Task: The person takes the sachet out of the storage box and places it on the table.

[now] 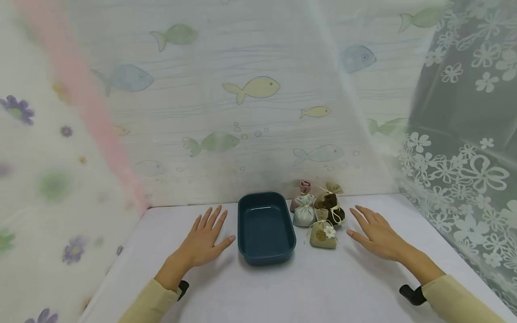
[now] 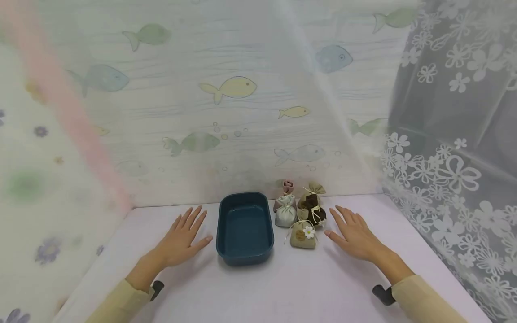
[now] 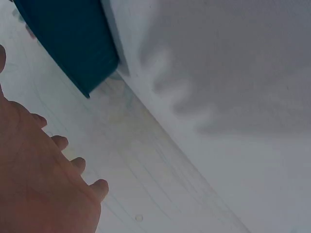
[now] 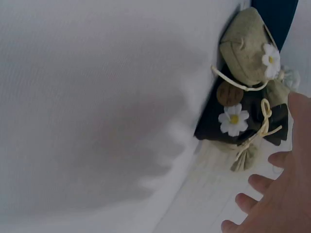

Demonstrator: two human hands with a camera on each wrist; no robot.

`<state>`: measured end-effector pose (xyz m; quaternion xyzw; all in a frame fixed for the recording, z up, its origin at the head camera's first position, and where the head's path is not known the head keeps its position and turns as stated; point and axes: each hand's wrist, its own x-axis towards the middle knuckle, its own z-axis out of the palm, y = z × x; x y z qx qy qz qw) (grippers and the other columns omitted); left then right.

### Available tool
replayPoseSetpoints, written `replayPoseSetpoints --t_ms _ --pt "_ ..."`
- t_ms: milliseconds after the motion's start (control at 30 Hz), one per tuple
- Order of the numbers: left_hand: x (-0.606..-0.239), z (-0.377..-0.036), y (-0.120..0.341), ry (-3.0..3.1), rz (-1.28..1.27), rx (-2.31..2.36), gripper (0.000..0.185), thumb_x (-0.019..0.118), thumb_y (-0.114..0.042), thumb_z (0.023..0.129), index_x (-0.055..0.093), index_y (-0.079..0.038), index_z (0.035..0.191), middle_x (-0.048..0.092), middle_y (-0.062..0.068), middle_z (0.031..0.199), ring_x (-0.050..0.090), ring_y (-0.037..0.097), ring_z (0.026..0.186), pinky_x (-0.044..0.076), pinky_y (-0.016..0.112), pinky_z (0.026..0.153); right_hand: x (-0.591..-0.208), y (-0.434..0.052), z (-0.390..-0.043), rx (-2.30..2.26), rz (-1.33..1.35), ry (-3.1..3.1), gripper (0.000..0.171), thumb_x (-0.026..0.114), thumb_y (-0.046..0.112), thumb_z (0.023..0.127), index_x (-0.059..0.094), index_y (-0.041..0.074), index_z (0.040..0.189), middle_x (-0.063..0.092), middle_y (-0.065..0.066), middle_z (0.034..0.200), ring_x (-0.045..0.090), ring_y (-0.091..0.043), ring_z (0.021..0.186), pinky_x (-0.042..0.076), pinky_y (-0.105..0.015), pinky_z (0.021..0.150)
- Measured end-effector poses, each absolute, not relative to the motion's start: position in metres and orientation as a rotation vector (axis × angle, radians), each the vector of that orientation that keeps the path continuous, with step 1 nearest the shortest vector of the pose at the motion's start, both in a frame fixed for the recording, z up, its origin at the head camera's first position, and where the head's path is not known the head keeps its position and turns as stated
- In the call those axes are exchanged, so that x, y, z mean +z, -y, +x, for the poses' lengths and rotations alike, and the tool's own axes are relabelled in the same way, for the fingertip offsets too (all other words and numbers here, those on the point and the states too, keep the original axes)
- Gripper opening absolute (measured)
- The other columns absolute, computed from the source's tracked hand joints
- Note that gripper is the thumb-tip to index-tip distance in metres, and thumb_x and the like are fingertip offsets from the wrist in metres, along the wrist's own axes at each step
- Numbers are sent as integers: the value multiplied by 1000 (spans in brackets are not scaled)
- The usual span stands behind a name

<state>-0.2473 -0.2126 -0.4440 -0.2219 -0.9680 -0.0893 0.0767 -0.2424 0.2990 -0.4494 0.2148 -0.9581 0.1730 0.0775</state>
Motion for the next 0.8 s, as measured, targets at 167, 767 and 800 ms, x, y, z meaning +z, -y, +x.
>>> replayPoseSetpoints --t_ms 167,767,800 --pt "-446 -243 201 2942 -721 -348 90 39 -68 102 17 -7 165 10 14 171 7 36 158 15 62 122 -450 -285 -242 601 673 2785 68 63 34 103 38 -5 153 42 -29 151 41 -53 136 34 -70 106" --pt "-453 -236 177 3027 -759 -412 101 33 -74 100 10 2 162 4 17 171 6 31 158 18 49 125 -451 -249 -259 1019 602 2637 42 71 12 97 59 -12 129 65 -25 120 65 -41 106 54 -54 87" --pt "-454 -235 176 3031 -757 -421 101 33 -74 100 11 3 162 5 18 171 7 32 158 18 50 125 -452 -248 -259 1033 599 2641 41 71 11 97 59 -13 129 65 -26 120 65 -41 105 55 -54 86"
